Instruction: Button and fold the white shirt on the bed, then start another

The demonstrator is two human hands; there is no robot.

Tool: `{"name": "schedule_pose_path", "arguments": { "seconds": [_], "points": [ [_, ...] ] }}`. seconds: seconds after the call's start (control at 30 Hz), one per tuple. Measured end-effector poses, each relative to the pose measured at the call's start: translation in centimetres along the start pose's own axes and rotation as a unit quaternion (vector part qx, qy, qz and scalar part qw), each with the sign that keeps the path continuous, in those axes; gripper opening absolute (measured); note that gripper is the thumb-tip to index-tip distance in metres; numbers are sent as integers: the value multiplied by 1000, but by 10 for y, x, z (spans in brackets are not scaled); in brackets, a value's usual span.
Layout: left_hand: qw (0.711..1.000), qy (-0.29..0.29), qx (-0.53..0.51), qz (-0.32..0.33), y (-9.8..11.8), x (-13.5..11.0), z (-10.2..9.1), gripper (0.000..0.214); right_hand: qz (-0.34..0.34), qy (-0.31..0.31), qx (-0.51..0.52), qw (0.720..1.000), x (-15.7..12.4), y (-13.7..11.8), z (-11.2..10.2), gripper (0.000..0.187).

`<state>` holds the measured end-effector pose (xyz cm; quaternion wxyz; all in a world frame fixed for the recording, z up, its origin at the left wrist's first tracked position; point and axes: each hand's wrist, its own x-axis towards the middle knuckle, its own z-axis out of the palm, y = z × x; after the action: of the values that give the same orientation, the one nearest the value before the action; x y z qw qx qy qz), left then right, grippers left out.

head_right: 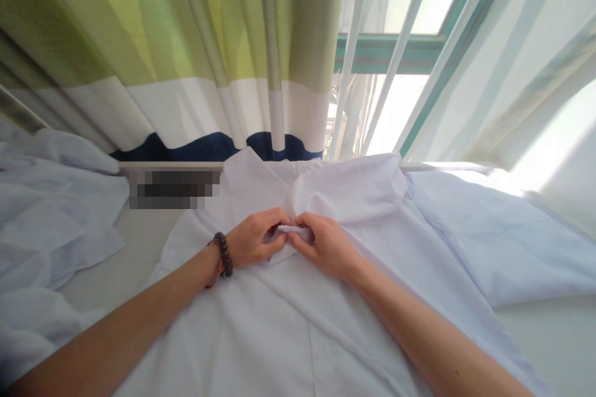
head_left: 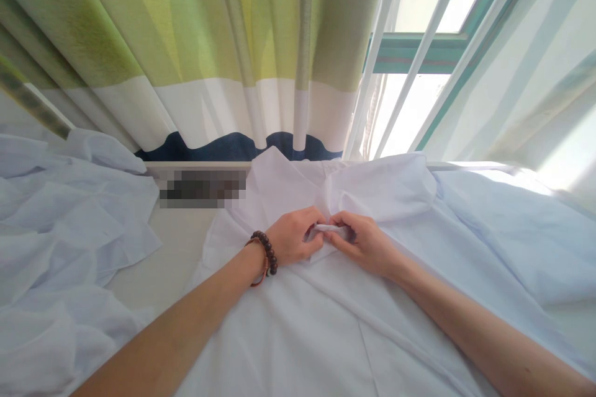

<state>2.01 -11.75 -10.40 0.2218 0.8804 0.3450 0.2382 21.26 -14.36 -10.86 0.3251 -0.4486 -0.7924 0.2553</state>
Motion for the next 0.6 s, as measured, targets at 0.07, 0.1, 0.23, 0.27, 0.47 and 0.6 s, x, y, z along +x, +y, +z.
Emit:
{"name": "schedule_pose_path", "arguments": {
  "seconds": [0.07,0.1,0.23,0.27,0.47,0.6],
  "points": [
    [1000,0,-2,-3,0,0,0,16,2,-1,0,1000,0,0,0,12],
    [1000,-2,-5,-4,0,0,-1,16,2,-1,0,1000,0,0,0,12],
    [1000,-9,-17,8,2,-2,-4,19,3,-4,2,1000,0,0,0,12],
    [1000,-6,-16,13,2,-2,-4,21,3,-5,2,1000,0,-1,-1,12],
    [999,10,6,35,7,-3,-6,20,0,-8,-2,1000,-1,0,-1,12],
    [1000,7,12,24,9,-2,-5,21,-9,-10,7,1000,-2,1,-1,11]
  ]
}}
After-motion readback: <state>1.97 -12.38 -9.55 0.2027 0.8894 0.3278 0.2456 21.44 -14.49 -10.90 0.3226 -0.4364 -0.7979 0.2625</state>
